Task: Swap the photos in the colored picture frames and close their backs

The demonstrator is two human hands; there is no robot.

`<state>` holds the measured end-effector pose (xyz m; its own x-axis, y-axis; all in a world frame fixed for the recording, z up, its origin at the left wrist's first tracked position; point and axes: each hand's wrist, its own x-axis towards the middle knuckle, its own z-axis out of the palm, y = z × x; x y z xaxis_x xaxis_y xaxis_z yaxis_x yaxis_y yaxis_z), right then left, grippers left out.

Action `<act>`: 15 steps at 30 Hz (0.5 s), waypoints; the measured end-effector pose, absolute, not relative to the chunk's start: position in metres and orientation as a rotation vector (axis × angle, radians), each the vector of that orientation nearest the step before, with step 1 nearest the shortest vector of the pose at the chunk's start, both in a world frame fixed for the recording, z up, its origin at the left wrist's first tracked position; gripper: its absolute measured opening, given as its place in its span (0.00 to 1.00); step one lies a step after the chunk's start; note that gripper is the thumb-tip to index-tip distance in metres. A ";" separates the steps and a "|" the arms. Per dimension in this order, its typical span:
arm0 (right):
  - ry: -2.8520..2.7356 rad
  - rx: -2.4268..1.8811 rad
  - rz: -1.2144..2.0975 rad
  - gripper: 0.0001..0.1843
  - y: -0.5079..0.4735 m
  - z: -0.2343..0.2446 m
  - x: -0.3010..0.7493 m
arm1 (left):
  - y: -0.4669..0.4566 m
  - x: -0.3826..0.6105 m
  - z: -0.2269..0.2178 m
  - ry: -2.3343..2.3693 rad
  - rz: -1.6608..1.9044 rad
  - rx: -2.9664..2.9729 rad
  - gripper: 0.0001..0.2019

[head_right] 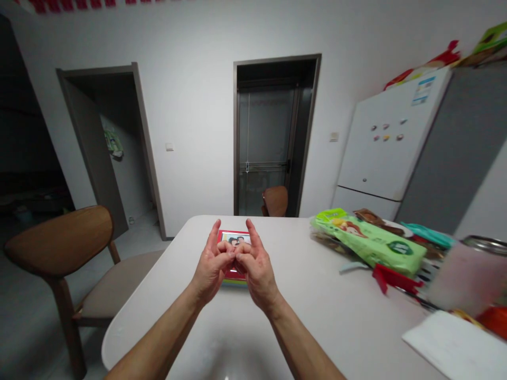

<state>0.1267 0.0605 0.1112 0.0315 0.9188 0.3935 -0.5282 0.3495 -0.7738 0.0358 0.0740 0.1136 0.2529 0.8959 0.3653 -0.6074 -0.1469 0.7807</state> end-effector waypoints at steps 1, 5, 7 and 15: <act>-0.965 -0.474 1.206 0.31 0.063 0.109 0.128 | 0.076 0.035 0.112 0.381 1.353 1.042 0.37; -0.758 -0.568 1.376 0.19 0.073 0.104 0.131 | 0.084 0.030 0.111 0.519 1.261 0.924 0.21; -0.780 -0.651 1.479 0.27 0.075 0.103 0.131 | 0.086 0.028 0.110 0.565 1.149 0.919 0.28; -1.363 -1.175 1.012 0.30 0.090 0.086 0.122 | 0.092 0.025 0.099 0.725 0.981 0.909 0.32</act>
<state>0.1220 0.0899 0.0859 0.0033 0.9854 0.1700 0.1225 0.1683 -0.9781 0.0248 0.0917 0.0986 0.3890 0.9147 -0.1097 -0.3734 0.2654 0.8889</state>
